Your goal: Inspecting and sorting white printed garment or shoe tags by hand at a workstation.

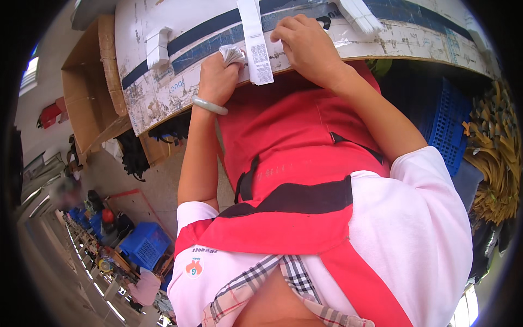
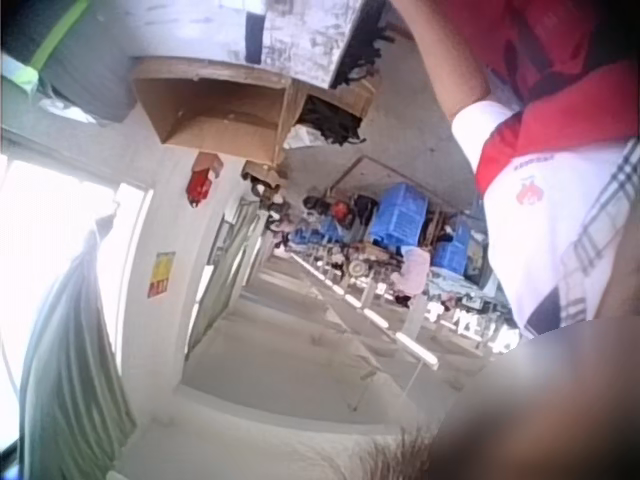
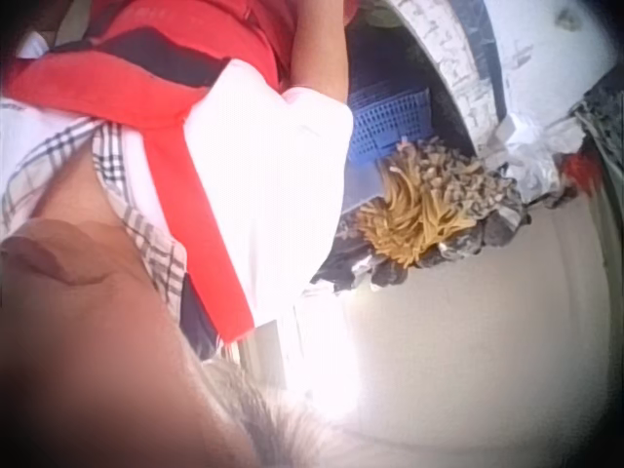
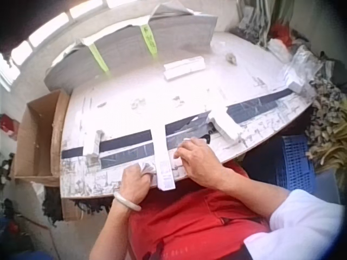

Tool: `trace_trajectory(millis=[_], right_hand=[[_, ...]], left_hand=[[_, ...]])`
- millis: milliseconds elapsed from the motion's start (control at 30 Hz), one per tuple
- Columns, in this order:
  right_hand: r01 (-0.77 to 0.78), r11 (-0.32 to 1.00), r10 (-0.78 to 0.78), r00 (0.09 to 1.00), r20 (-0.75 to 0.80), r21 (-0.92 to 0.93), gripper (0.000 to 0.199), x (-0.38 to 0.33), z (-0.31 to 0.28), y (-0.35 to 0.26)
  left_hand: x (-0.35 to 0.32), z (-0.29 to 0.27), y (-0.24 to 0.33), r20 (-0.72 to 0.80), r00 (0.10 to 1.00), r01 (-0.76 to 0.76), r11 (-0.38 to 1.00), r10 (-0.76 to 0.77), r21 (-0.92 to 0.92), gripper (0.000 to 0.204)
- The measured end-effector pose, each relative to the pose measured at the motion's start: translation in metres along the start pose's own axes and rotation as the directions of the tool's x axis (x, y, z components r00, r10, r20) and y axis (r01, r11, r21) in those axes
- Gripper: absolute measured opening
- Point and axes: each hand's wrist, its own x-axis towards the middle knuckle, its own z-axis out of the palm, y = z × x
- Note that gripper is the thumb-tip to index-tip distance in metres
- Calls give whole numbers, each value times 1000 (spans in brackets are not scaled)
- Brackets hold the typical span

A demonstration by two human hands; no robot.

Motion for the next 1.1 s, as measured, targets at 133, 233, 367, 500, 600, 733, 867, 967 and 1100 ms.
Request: trace_trajectory(millis=[133, 233, 367, 500, 600, 733, 867, 967, 1100], right_hand=[[43, 999, -39, 987, 155, -24, 13, -21, 3, -13], [33, 999, -32, 988, 151, -2, 13, -20, 6, -20], [48, 999, -42, 973, 229, -19, 15, -17, 1, -11], [-66, 989, 56, 995, -81, -130, 26, -7, -9, 22], [-83, 978, 64, 993, -102, -190, 28, -5, -2, 46], [-119, 986, 112, 991, -67, -113, 24, -3, -7, 50], [-146, 983, 132, 984, -122, -112, 19, 11, -11, 25], [44, 994, -42, 999, -18, 100, 18, 23, -7, 3], [-1, 1000, 1, 999, 38, -11, 16, 27, 19, -7]], left_hand=[[-28, 7, 10, 64, 998, -2, 997, 8, -82, 16], [-33, 16, 15, 41, 999, -19, 991, 24, -131, 16], [-34, 22, 2, 38, 999, 23, 983, -17, -180, 16], [-42, 19, 3, 73, 991, 135, 884, -114, -448, 19], [-47, 17, 4, 117, 975, 220, 777, -187, -589, 22], [-53, 16, -5, 106, 977, 206, 693, -184, -691, 24], [-60, 12, -10, 122, 969, 235, 642, -216, -730, 21], [-60, 15, -10, 146, 966, 245, 580, -213, -777, 20], [-60, 19, -6, 139, 977, 204, 522, -161, -828, 20]])
